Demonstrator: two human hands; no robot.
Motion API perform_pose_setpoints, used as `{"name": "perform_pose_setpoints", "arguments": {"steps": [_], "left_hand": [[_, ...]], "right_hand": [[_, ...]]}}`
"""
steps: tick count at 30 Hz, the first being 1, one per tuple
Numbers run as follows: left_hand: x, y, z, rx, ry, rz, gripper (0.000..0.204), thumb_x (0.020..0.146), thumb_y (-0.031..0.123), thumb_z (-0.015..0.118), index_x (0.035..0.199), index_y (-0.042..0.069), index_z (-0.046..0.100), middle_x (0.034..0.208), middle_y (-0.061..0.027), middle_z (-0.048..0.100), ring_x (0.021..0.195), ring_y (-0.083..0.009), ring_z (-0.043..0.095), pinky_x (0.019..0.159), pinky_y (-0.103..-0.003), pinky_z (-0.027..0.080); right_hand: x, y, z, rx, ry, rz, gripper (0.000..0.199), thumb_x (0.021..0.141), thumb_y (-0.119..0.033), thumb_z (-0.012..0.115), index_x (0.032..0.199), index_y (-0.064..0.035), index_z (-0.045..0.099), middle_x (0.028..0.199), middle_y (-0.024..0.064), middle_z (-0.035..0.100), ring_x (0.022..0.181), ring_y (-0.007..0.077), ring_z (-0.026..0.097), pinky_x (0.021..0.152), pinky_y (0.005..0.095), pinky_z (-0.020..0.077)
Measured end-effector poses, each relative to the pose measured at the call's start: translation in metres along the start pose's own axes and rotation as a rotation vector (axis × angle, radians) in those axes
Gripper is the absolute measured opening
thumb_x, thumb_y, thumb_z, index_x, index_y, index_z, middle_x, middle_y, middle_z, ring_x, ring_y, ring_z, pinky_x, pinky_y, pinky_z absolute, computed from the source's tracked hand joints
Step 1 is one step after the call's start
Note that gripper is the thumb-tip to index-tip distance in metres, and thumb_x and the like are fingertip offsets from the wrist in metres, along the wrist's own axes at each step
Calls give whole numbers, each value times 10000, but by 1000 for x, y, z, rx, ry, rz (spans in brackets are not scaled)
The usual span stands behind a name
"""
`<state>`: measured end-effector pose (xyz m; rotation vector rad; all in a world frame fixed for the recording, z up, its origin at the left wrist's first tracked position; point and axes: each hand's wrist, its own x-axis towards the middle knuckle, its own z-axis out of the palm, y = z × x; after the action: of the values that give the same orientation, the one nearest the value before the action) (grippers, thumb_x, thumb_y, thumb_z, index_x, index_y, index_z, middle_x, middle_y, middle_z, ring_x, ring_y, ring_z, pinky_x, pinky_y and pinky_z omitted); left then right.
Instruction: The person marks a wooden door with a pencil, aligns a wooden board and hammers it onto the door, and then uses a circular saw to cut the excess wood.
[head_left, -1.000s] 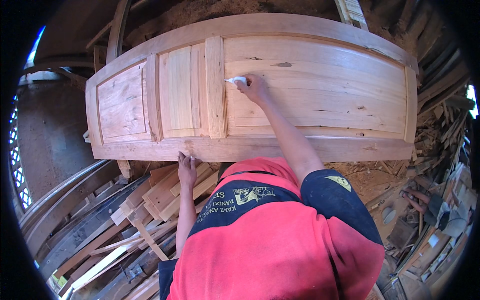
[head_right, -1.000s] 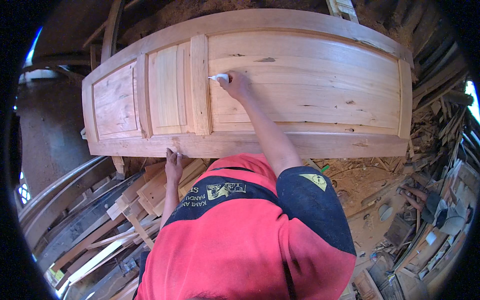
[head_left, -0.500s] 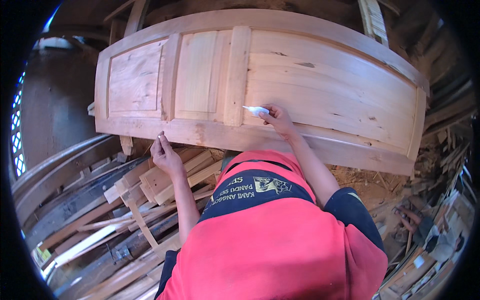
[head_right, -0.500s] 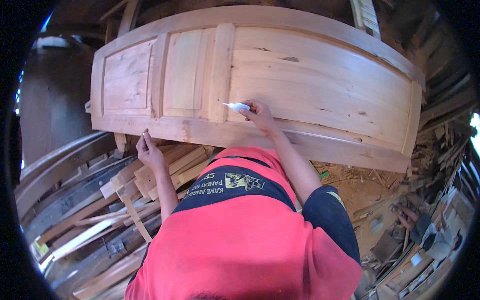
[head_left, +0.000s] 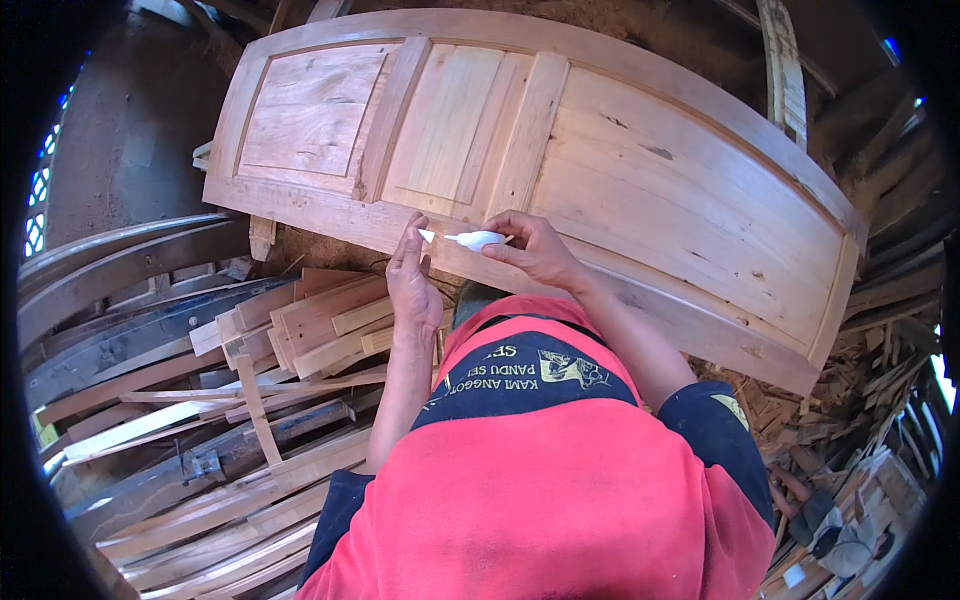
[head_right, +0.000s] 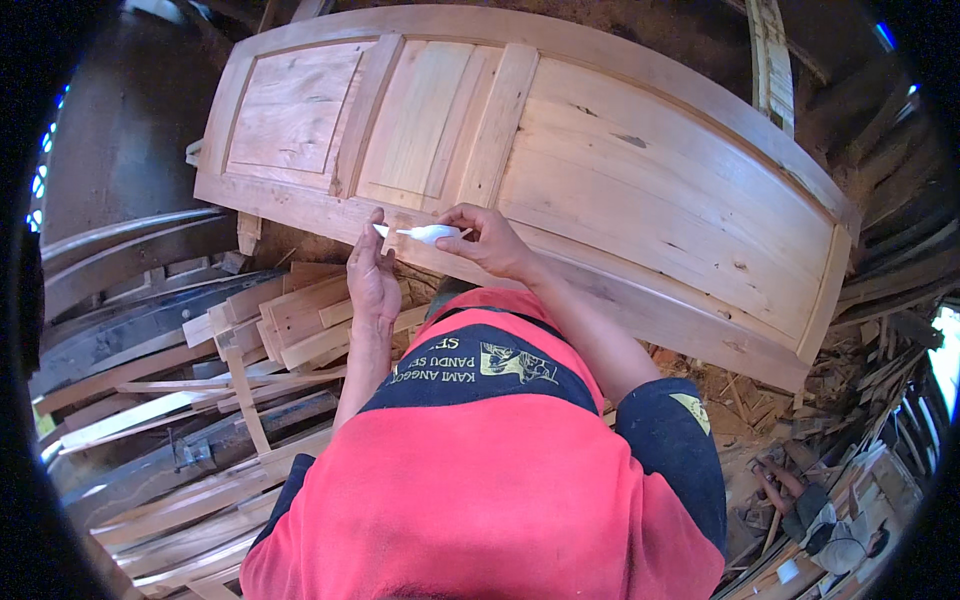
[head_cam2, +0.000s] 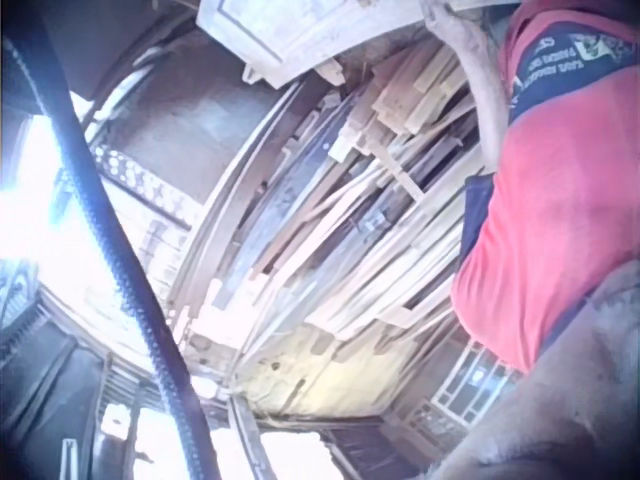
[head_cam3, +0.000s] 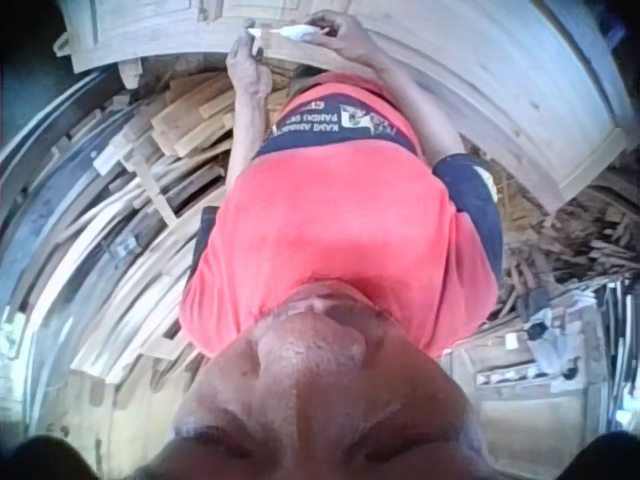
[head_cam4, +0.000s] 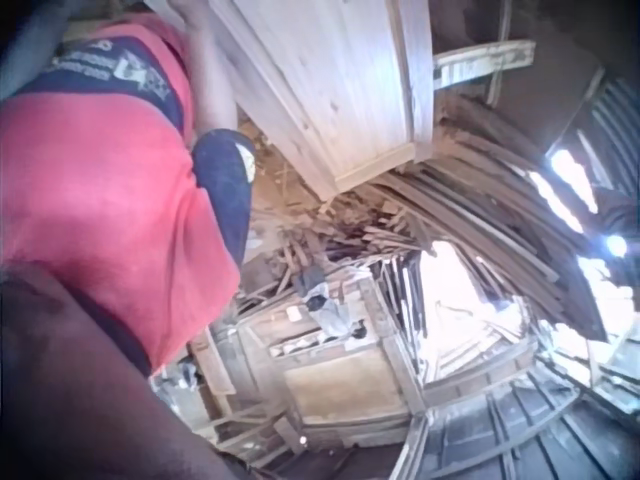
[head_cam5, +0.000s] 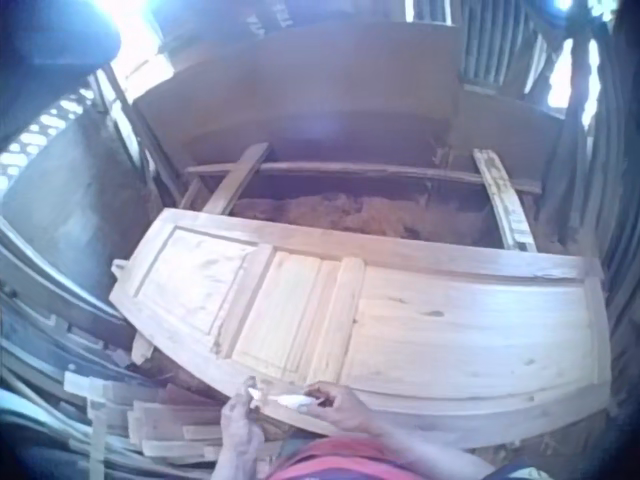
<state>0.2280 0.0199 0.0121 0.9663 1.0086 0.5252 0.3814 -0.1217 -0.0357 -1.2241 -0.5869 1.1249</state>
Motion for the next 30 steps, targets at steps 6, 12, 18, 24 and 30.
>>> {"name": "perform_pose_setpoints", "arguments": {"steps": [6,12,18,24,30], "left_hand": [[-16,21,15,-31,11,-1,472,1003,361,620,1378,75,593,1426,-51,561,1395,-170,392,1185,-457,188],[-10,9,-3,84,-11,208,430,998,365,634,1309,70,657,1407,-39,589,1342,-142,455,1116,-350,274],[-11,-12,-14,42,8,304,272,998,241,642,1116,22,752,1409,-140,561,1328,-219,487,1120,-378,353],[-20,-28,-21,43,-6,325,249,951,213,696,1121,43,761,1317,-138,600,1194,-226,575,1003,-343,463],[-28,-50,-28,45,126,393,252,961,208,677,1094,8,754,1263,-150,629,1121,-227,618,938,-336,495]], "right_hand": [[7,-1,13,-68,-10,-10,371,890,-211,786,1174,-12,655,1046,36,697,904,81,623,758,240,512],[3,-1,25,-105,6,-2,325,911,-159,761,1180,-25,637,1082,41,700,931,74,627,771,225,509],[1,-1,37,-123,-7,76,305,924,-126,740,1187,-25,623,1096,67,701,943,96,641,776,237,517],[-3,10,48,-182,-42,93,332,968,-124,681,1254,-23,546,1035,82,695,847,119,648,717,251,517],[-13,15,75,-520,-165,120,270,1076,-275,490,1194,-33,473,819,3,549,646,69,489,563,232,419]]}}
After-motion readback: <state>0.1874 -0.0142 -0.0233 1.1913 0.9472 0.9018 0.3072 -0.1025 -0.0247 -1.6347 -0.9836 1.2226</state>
